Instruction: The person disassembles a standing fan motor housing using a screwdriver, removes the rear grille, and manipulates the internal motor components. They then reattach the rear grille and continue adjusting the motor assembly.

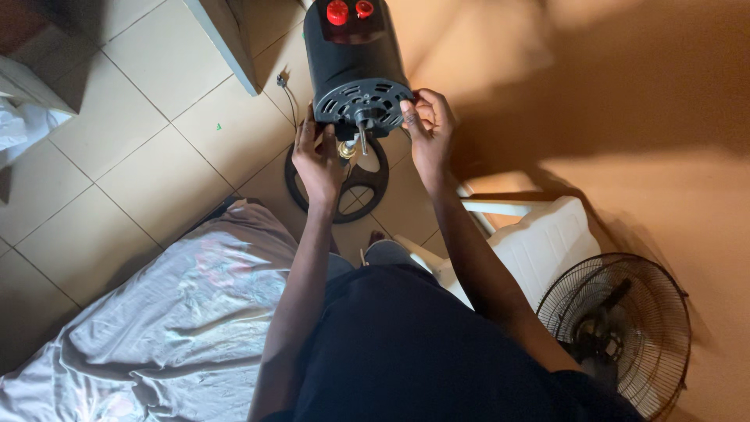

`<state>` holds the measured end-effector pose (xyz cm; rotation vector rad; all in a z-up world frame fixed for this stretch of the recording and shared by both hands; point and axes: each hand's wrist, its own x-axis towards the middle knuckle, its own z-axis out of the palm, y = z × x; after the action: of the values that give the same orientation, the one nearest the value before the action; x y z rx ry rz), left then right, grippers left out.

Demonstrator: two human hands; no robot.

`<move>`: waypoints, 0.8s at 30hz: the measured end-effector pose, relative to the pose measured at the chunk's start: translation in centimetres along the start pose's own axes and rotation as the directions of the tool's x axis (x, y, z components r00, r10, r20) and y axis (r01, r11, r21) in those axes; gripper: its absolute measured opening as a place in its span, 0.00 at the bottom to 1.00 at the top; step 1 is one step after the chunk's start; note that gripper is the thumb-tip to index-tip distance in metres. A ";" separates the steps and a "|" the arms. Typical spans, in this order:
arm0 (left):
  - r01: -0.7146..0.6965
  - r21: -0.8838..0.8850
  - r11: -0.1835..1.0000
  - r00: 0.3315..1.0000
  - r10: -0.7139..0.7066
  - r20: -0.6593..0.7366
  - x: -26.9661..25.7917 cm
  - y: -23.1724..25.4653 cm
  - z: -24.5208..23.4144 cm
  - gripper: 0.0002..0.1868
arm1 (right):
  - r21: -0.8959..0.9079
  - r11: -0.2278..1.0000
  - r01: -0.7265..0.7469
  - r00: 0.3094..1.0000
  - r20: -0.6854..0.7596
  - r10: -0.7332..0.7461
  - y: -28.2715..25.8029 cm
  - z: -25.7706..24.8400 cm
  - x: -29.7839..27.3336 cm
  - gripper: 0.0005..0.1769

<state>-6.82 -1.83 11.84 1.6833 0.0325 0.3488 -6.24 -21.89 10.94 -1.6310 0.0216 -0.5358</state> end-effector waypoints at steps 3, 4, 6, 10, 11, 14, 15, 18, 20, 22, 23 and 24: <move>-0.023 -0.058 0.998 1.000 0.023 0.009 0.6 -1.5 0.5 0.24 | 0.047 0.998 -0.051 0.997 0.053 0.048 0.3 -0.7 1.0 0.13; -0.021 -0.094 0.995 0.999 0.023 0.028 0.8 -2.1 0.6 0.25 | 0.063 0.996 -0.070 0.995 0.074 0.066 0.4 -1.0 1.3 0.13; 0.006 -0.159 0.987 0.996 0.009 0.088 1.0 -3.4 0.7 0.28 | 0.037 0.998 -0.041 0.992 0.123 0.036 0.6 -1.8 1.7 0.12; -0.016 -0.322 0.947 0.971 0.092 0.222 2.7 -5.3 0.3 0.37 | 0.185 0.983 -0.002 0.963 0.265 -0.048 1.4 -3.2 3.9 0.16; -0.042 -0.374 0.927 0.959 0.142 0.245 3.1 -5.5 0.1 0.38 | 0.178 0.984 0.026 0.956 0.284 -0.076 1.6 -3.4 4.5 0.18; -0.056 -0.292 0.955 0.958 0.134 0.253 3.5 -5.6 -0.4 0.39 | 0.135 0.989 0.057 0.921 0.376 -0.105 1.9 -3.5 5.6 0.26; -0.044 -0.266 0.963 0.947 0.125 0.294 3.9 -5.6 -0.5 0.43 | 0.101 0.994 0.036 0.902 0.425 -0.076 1.8 -3.7 6.0 0.31; -0.021 -0.218 0.976 0.922 0.104 0.374 4.5 -5.4 -0.7 0.52 | 0.020 0.999 -0.046 0.875 0.483 0.031 1.6 -3.8 6.5 0.39; -0.019 -0.232 0.973 0.920 0.108 0.376 5.2 -5.5 -0.4 0.55 | 0.008 0.998 -0.059 0.878 0.476 0.048 1.9 -3.3 6.7 0.40; 0.014 -0.396 0.918 0.931 0.133 0.341 5.3 -5.6 0.2 0.54 | 0.026 0.999 -0.027 0.885 0.465 0.011 2.3 -2.9 6.6 0.39; 0.027 -0.474 0.880 0.935 0.146 0.324 5.3 -5.7 0.5 0.53 | 0.030 0.997 -0.074 0.895 0.442 0.054 2.5 -2.8 6.5 0.38; 0.047 -0.478 0.877 0.937 0.127 0.325 5.2 -5.9 0.6 0.51 | 0.035 0.992 -0.122 0.903 0.419 0.096 2.7 -2.7 6.5 0.37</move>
<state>-0.68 -0.40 7.16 1.2262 -0.3315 0.0709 -0.67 -26.94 10.62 -1.6452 -0.2185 -0.0912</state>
